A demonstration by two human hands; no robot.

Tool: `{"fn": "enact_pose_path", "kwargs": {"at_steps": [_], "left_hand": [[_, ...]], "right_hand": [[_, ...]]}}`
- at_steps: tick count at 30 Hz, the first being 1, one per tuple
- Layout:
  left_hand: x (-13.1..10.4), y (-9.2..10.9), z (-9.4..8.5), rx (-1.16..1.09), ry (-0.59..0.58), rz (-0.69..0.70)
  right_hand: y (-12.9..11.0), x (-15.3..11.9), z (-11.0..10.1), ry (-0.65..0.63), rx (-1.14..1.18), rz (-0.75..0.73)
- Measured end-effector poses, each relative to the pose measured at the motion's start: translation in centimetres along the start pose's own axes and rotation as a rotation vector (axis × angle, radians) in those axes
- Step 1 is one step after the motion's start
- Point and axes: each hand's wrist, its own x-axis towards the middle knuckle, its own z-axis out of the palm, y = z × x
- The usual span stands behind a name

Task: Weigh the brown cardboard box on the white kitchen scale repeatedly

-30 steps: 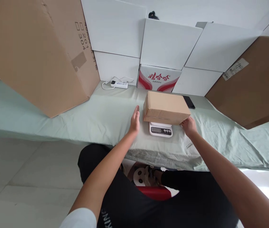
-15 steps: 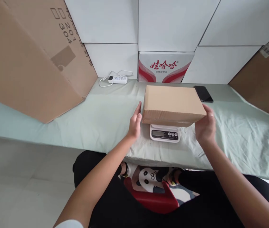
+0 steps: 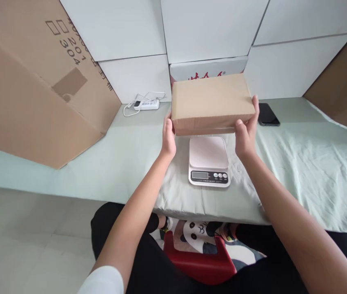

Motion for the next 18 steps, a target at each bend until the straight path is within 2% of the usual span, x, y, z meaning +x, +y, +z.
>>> {"fn": "enact_pose_path", "kwargs": {"at_steps": [3, 6, 8, 12, 18], "left_hand": [[2.2, -3.3, 0.5, -0.032, 0.04, -0.043], [2.8, -6.1, 0.5, -0.046, 0.033, -0.075], [2.7, -7.2, 0.2, -0.042, 0.017, -0.105], [2.8, -8.0, -0.1, -0.031, 0.016, -0.153], [3.2, -8.3, -0.3, -0.029, 0.006, -0.178]], "right_hand": [[3.4, 0.6, 0.6, 0.043, -0.058, -0.037], [6.1, 0.1, 0.3, 0.042, -0.068, -0.011], [7.3, -0.2, 0.1, 0.032, -0.067, 0.04], [8.3, -0.2, -0.2, 0.034, -0.053, 0.107], [8.2, 0.2, -0.2, 0.059, 0.01, 0.144]]}}
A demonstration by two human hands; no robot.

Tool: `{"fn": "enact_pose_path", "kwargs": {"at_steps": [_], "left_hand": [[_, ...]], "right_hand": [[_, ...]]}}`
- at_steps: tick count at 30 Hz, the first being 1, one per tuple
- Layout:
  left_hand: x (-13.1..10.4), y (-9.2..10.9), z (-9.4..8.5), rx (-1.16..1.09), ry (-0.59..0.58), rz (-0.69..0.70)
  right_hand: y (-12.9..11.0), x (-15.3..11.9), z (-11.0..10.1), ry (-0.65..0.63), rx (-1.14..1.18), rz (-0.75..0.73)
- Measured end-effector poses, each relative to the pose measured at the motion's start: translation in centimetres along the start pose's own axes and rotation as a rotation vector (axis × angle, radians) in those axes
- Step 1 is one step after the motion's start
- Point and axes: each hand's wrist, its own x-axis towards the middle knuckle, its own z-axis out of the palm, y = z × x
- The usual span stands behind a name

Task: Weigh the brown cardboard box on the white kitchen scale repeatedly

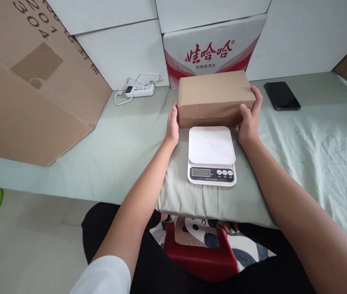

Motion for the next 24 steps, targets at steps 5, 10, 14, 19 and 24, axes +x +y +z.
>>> {"fn": "enact_pose_path", "kwargs": {"at_steps": [5, 10, 14, 19, 24], "left_hand": [[0.1, 0.1, -0.1, 0.015, -0.008, 0.005], [0.0, 0.3, 0.0, 0.023, -0.017, 0.009], [0.1, 0.3, 0.0, 0.026, -0.014, 0.001], [0.1, 0.3, -0.1, 0.015, -0.021, -0.008], [-0.1, 0.3, -0.1, 0.029, -0.02, -0.018]], "right_hand": [[-0.7, -0.2, 0.0, -0.026, 0.023, 0.011], [-1.7, -0.3, 0.3, -0.001, 0.047, 0.056], [-1.8, -0.2, 0.4, -0.011, 0.046, 0.076], [-1.4, 0.1, 0.5, 0.0, 0.021, 0.073], [-1.3, 0.2, 0.5, 0.002, 0.032, 0.102]]}}
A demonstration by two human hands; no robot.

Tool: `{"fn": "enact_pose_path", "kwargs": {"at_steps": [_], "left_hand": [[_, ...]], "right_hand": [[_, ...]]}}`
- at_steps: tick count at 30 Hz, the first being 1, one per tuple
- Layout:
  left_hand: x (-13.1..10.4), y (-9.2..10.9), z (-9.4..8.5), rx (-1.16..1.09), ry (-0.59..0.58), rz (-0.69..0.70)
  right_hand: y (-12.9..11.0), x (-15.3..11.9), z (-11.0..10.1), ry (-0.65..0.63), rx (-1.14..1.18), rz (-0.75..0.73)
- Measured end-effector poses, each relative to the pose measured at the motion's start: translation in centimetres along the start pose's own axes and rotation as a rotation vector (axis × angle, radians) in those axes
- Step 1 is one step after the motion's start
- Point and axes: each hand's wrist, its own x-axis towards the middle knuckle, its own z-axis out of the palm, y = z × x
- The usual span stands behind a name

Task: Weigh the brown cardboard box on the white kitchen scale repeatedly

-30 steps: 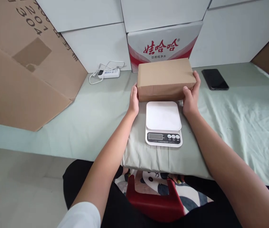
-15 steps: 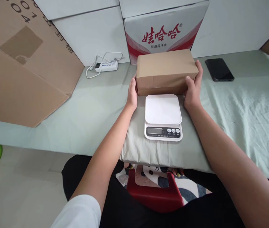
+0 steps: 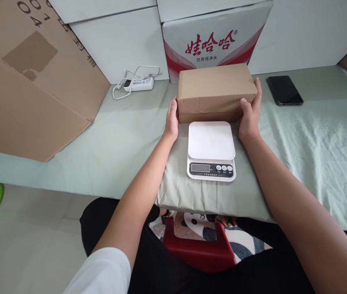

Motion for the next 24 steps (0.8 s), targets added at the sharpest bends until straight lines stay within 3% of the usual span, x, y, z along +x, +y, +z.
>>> {"fn": "enact_pose_path", "kwargs": {"at_steps": [7, 24], "left_hand": [[-0.02, 0.08, 0.06, -0.022, 0.009, -0.005], [-0.06, 0.46, 0.14, -0.017, 0.005, -0.003]], "right_hand": [[-0.96, -0.69, 0.16, -0.005, 0.036, 0.005], [-0.65, -0.32, 0.05, -0.003, 0.015, -0.01]]}}
